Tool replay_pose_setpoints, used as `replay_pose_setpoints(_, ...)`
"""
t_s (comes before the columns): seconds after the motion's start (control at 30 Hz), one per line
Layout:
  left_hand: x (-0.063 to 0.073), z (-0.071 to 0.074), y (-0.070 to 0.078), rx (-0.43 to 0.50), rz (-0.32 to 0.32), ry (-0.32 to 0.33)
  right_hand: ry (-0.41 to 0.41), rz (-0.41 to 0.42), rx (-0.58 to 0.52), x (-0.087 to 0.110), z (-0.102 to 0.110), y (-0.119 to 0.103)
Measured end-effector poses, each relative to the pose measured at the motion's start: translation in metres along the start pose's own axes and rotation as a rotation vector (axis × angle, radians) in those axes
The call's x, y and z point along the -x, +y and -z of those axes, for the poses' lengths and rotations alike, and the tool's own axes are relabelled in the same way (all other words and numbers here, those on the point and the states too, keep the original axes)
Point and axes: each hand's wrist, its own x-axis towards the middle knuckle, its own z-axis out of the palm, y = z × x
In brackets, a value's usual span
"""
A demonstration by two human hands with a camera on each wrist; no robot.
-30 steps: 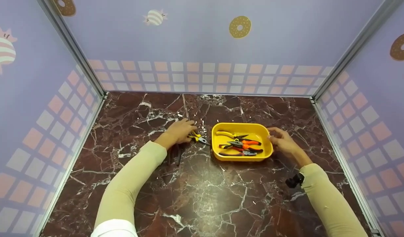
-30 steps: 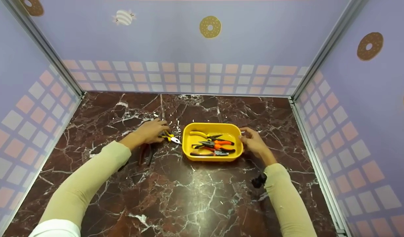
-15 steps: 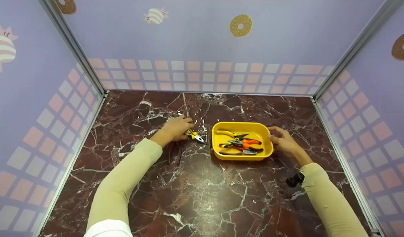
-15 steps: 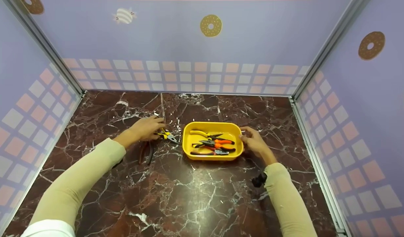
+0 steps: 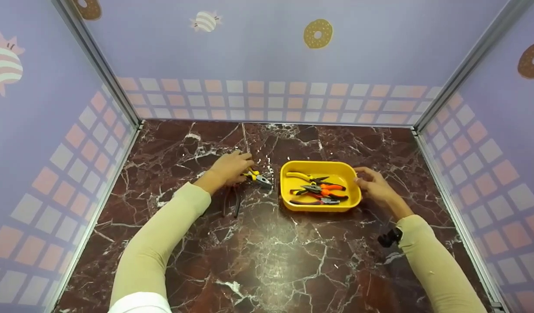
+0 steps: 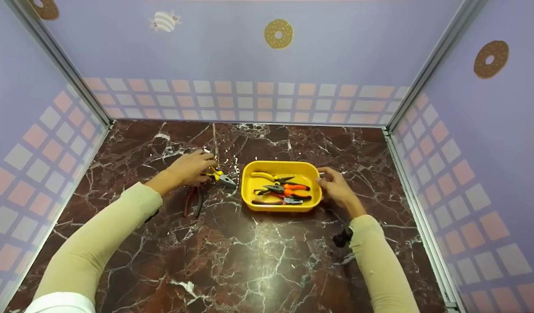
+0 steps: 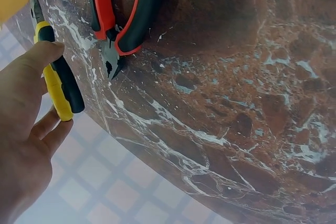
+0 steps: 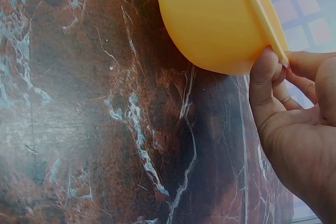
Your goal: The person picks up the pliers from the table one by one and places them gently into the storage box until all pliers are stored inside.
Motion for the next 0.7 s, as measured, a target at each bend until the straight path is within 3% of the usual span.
replay_pose_setpoints(0.27,0.001,0.0031,-0.005,-0.024,-0.001,0.073,0.0,0.004,-0.022,-0.0009,0.0005,-0.0018)
replay_pose_setpoints(0.7,0.0043,0.0099,-0.0052,0.102,0.026,0.214,0.003,-0.02,0.008,0.0018,0.0011,-0.0028)
